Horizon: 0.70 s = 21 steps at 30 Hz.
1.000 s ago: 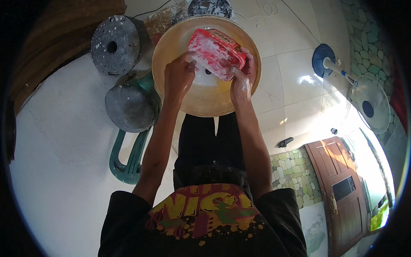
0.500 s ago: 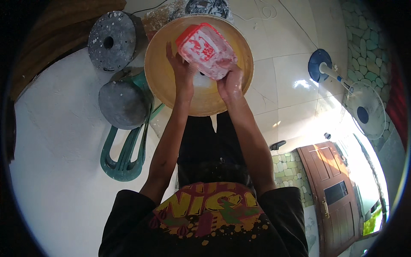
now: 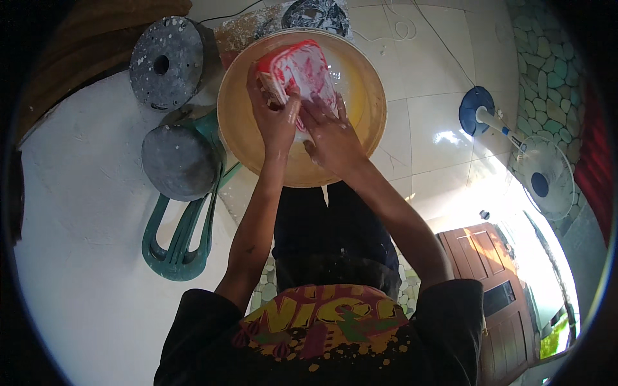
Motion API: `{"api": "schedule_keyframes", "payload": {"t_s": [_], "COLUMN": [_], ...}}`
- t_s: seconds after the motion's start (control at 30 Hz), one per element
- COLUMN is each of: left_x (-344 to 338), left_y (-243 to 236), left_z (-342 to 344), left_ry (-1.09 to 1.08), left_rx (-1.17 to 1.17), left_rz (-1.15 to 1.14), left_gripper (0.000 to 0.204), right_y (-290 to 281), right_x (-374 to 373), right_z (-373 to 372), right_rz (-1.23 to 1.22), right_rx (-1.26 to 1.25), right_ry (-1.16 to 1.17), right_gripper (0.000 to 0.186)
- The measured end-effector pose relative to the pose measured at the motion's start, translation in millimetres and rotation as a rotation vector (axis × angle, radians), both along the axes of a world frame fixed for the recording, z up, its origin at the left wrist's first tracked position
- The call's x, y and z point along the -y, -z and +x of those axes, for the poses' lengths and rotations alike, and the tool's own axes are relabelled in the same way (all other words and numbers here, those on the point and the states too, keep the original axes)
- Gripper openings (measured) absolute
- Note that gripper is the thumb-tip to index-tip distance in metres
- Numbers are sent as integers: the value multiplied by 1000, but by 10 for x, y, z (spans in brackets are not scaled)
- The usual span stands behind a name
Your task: Mixing white powder into a red container with a pink/red substance using a brush.
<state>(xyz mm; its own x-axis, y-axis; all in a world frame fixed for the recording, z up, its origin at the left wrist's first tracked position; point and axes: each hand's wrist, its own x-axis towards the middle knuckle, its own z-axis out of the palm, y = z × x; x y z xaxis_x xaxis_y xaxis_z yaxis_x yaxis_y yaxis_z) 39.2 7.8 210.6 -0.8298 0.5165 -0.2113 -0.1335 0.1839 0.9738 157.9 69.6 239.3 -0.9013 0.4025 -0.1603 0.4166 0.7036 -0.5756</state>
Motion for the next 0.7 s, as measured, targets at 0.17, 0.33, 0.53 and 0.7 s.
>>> {"api": "schedule_keyframes", "payload": {"t_s": [0.17, 0.33, 0.53, 0.7], "left_x": [-10, -2, 4, -7], "left_y": [21, -21, -73, -99], "left_z": [13, 37, 38, 48], "left_ry": [58, 16, -8, -43], "left_rx": [-52, 46, 149, 128], "left_rz": [17, 85, 134, 145], "left_gripper": [85, 81, 77, 83], "right_y": [106, 139, 174, 192], "right_x": [49, 127, 154, 160], "right_z": [-139, -141, -109, -100], "right_rz": [-143, -196, -188, -186], "right_rx": [163, -58, -219, -257], "right_ry": [-1, 126, 239, 265], "right_gripper": [42, 41, 27, 23]}}
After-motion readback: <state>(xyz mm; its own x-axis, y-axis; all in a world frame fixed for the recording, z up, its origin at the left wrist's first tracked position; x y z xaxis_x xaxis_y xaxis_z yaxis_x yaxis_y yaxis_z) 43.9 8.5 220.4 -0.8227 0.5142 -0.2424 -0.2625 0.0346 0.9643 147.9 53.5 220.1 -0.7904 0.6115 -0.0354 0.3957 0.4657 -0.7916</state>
